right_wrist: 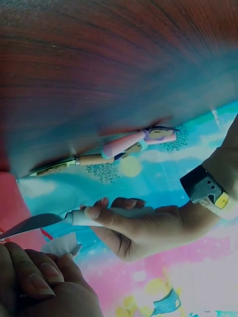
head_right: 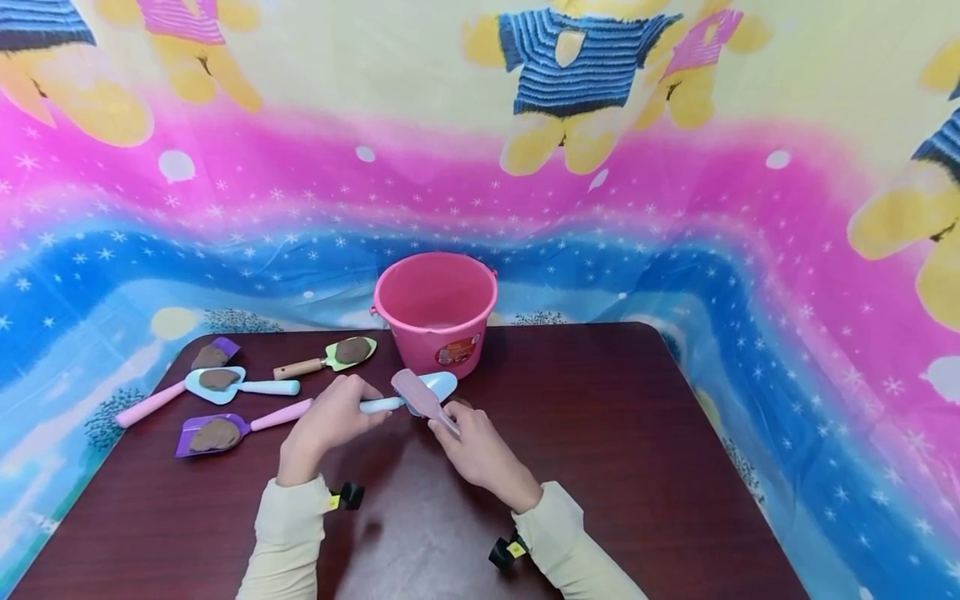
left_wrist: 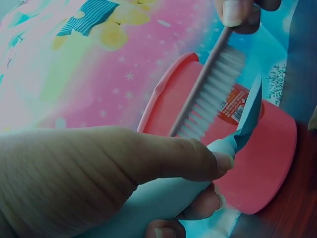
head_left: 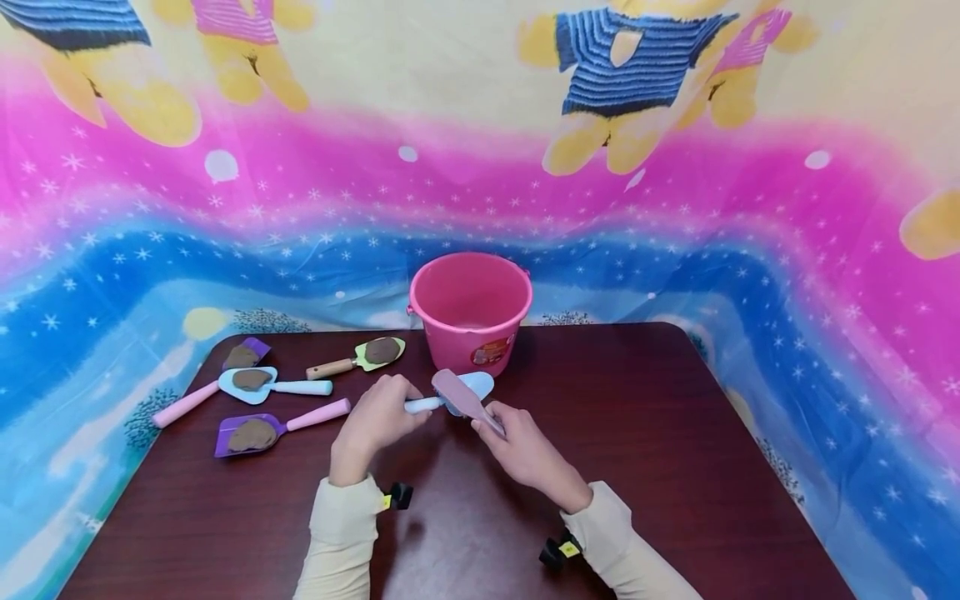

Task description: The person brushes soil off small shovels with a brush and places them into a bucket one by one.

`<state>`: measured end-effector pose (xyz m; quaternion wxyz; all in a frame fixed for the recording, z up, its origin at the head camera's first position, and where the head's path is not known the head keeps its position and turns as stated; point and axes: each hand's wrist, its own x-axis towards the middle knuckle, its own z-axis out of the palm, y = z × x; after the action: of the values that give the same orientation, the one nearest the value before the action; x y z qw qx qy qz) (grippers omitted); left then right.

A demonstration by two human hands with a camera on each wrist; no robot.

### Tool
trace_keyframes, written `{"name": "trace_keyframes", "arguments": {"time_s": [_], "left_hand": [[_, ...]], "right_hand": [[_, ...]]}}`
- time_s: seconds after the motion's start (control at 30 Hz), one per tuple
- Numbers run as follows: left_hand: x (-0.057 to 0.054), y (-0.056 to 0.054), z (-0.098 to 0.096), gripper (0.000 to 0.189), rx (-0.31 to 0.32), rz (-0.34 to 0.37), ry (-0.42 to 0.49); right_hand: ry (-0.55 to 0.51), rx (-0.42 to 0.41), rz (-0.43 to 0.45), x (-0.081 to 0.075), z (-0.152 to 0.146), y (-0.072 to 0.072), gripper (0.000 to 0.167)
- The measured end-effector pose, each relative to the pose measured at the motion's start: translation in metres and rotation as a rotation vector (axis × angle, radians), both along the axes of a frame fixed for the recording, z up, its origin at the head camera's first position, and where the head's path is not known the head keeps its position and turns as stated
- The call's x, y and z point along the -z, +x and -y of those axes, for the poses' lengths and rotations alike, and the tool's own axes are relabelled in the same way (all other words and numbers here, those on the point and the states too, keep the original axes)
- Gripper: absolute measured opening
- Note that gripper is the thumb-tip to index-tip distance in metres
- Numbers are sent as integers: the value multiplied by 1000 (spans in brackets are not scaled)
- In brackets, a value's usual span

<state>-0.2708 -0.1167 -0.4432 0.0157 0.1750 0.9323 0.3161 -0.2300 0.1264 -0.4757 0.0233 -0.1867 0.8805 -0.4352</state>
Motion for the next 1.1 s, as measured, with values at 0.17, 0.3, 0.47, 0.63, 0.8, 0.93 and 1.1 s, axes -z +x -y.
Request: {"name": "trace_keyframes", "arguments": {"time_s": [0.17, 0.3, 0.47, 0.63, 0.8, 0.93, 1.1], "left_hand": [[-3, 1, -1, 10, 22, -19, -2], [-5, 2, 0, 9, 13, -16, -3], [-6, 2, 2, 8, 5, -16, -10], [-7, 2, 6, 7, 4, -20, 5], [-8, 1, 9, 7, 6, -56, -12], [-9, 2, 11, 8, 3, -61, -13], [-9, 1, 14, 10, 3, -41, 4]], "right_hand": [[22, 5, -8, 1, 2, -1, 11], [38, 29, -11, 1, 0, -2, 10], [58, 71, -15, 0, -6, -5, 9], [69, 129, -27, -3, -13, -10, 11], [48, 144, -28, -5, -22, -13, 15], [47, 159, -27, -9, -28, -14, 15], [48, 187, -14, -13, -33, -16, 16]]}}
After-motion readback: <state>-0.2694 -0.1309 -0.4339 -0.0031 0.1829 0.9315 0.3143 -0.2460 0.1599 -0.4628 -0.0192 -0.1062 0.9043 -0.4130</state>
